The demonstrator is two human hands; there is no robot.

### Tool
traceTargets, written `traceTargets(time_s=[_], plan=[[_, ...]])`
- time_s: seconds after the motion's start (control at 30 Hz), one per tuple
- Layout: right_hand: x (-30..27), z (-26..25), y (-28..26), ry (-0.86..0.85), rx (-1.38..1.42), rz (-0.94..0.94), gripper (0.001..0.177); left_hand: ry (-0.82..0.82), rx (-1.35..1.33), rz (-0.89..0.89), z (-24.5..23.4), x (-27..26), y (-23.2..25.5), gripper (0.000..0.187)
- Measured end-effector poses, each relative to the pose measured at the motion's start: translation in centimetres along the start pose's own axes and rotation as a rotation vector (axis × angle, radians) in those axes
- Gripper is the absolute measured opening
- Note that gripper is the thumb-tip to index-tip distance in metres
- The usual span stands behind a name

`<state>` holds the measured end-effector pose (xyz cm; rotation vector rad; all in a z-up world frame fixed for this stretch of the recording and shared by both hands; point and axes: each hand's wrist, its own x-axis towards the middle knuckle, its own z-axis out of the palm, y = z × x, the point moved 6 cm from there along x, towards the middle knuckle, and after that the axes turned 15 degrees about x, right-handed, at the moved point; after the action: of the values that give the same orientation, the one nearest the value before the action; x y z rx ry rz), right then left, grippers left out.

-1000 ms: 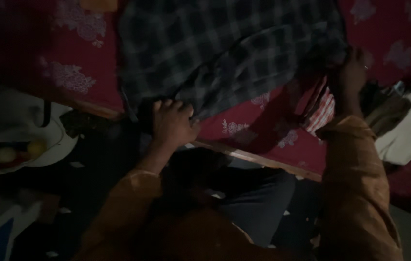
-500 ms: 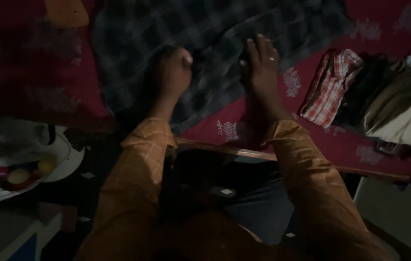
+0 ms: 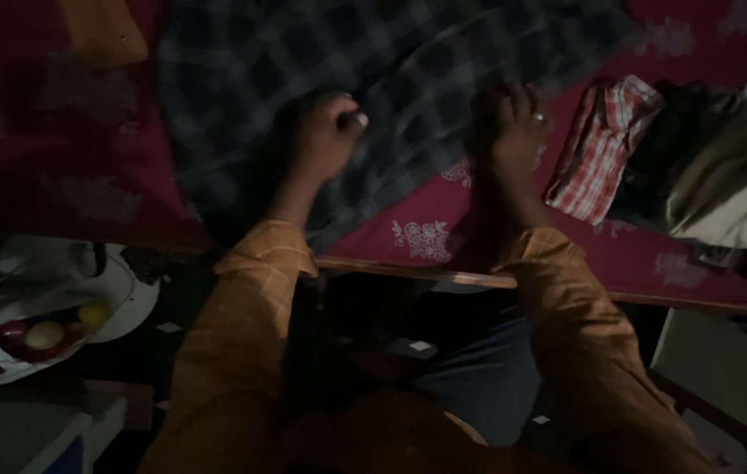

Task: The person folds a plaid shirt and a striped garment by hand on a bed.

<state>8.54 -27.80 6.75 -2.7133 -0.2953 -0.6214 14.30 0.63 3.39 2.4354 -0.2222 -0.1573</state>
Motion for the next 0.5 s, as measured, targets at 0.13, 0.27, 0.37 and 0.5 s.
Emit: traceTargets(time_s=[0.13, 0.27, 0.37, 0.5], plan=[[0.8, -0.1, 1.4, -0.029, 0.047, 0.053, 0.027, -0.311, -0.444, -0.514, -0.3, -1.1, -2.0, 0.05], [1.1, -1.7, 4.0, -0.067, 0.058, 0.074, 0.03, -0.26, -0.439, -0.548, -0.9, 0.1, -2.4, 0.047], [-0.9, -2.3, 6.0, 0.019, -0.096, -0.055, 0.032, -0.278, -0.104, -0.405, -1.4, 0.5, -2.0, 0.047], [-3.9, 1.5, 14.1, -0.09, 0.052, 0.157, 0.034, 0.024, 0.386, -0.096, -2.3, -0.5, 1.7, 0.04]])
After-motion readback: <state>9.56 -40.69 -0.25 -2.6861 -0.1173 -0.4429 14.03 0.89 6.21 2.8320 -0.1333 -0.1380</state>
